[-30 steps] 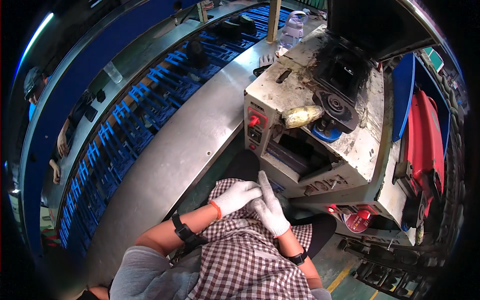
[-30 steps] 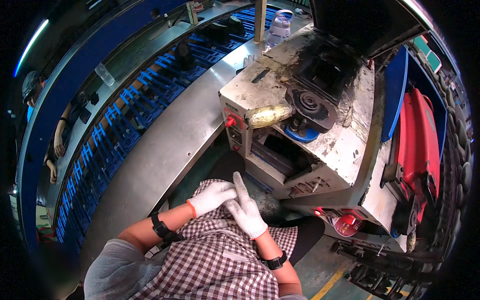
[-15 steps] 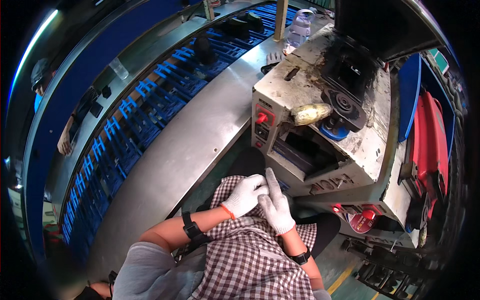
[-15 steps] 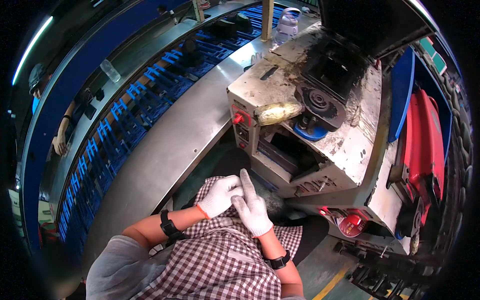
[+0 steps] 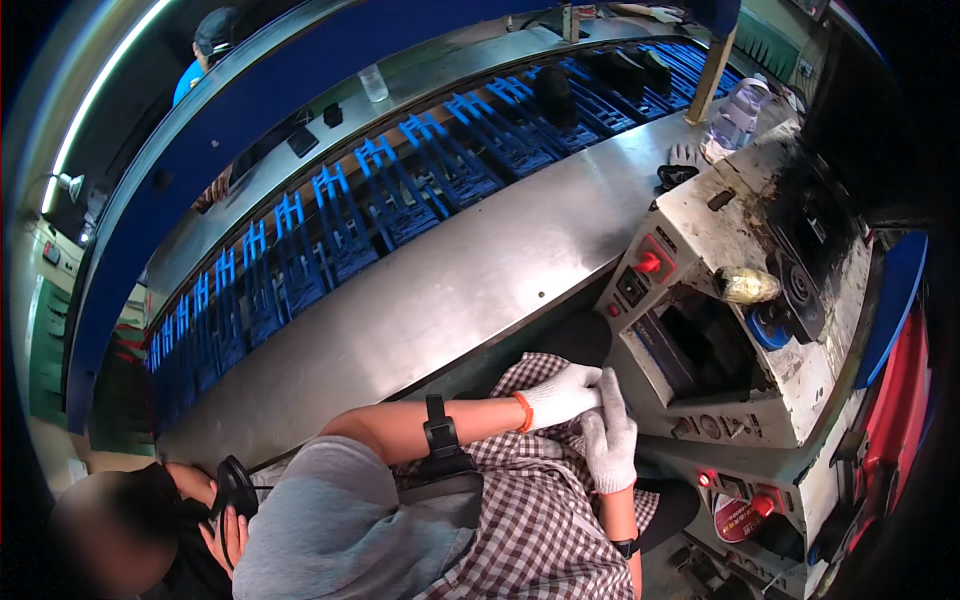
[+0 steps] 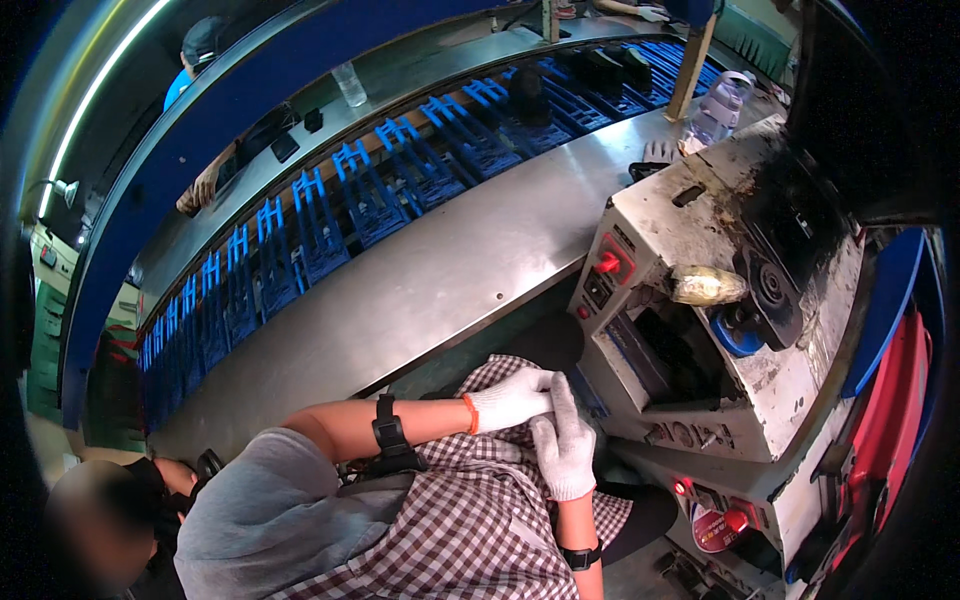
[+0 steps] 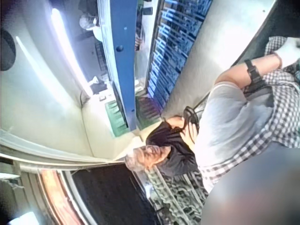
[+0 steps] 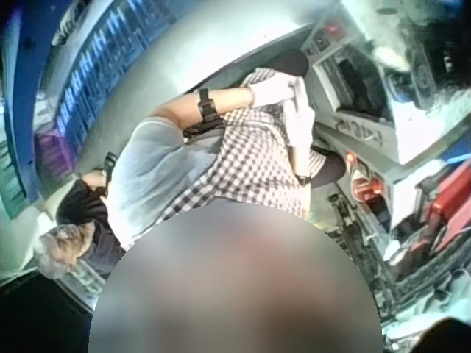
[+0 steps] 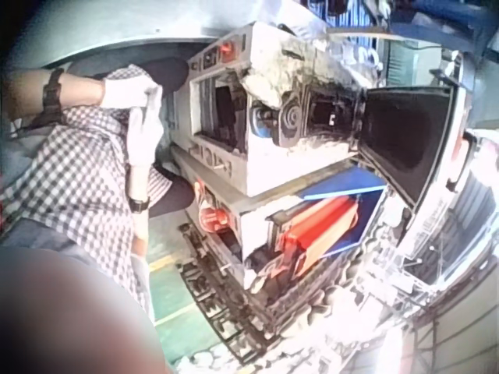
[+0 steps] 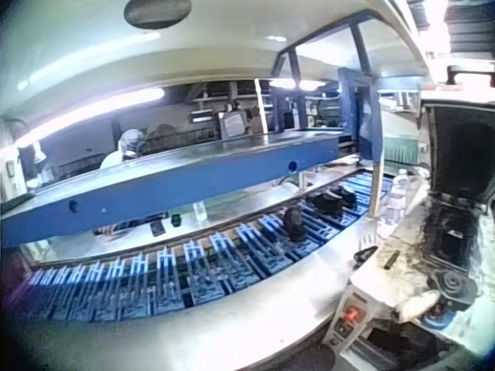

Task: Inspecting and processing shoes using heat-press machinery on an assembly line.

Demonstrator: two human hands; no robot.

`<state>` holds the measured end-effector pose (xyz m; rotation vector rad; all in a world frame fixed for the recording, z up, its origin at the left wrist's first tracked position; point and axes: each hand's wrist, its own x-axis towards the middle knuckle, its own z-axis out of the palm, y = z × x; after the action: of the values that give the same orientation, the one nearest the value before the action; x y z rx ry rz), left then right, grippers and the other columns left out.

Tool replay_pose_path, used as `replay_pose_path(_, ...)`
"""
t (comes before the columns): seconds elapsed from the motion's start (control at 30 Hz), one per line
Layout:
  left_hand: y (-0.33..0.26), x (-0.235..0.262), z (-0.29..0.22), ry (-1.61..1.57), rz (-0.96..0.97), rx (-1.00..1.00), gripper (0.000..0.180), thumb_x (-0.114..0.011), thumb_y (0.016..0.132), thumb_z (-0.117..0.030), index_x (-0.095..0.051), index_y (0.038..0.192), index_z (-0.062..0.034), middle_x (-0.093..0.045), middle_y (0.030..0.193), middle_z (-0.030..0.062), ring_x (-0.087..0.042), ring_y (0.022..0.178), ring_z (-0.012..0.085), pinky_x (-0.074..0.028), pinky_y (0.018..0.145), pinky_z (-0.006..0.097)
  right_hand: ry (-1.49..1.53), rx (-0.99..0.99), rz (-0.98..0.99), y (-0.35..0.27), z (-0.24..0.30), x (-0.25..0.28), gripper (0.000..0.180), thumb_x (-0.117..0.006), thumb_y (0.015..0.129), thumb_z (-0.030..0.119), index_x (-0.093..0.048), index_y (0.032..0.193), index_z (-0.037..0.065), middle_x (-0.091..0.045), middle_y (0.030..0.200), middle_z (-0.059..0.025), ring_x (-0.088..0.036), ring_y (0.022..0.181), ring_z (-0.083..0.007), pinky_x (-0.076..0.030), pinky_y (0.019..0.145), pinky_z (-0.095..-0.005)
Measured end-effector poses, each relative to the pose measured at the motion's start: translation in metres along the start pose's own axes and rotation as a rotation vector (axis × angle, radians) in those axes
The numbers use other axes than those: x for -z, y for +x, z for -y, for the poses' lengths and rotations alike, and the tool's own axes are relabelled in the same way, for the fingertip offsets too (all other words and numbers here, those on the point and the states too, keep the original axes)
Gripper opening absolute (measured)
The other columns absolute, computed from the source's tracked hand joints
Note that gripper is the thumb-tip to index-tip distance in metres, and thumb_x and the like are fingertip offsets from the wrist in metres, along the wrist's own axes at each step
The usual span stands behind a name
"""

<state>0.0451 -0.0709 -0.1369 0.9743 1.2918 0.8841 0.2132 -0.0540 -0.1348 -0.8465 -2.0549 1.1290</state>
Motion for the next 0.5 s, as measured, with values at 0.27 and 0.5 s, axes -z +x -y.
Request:
replay_pose_path(0.27,-0.003,0.004,0.001,0.04,0.043,-0.087,0.032,-0.061,0.09,-0.007,-0.064,0.118,0.0079,-0.074,0.11,0.0158,-0.065,0.104,0.0176,-0.053,0.092,0.034,0.035,-0.072,0.041,-0.001,0.002,-0.003,0.065,-0.054,0.092,0.002,-0.042,0.155,-0.004,-0.069,0.122,-0.0277,-0.074,0.094,-0.0258,-0.056,0.087,-0.0332)
replay_pose_path(0.5,-0.003,-0.006,0.009,0.32,-0.228,-0.282,0.02,-0.068,0.09,-0.012,-0.064,0.102,0.004,-0.069,0.095,0.0203,-0.067,0.092,0.0315,-0.053,0.084,0.042,0.196,-0.067,0.019,0.0,-0.008,-0.012,0.06,-0.048,0.102,0.011,-0.037,0.158,-0.005,-0.048,0.159,-0.022,-0.05,0.143,-0.0281,-0.035,0.119,-0.0371)
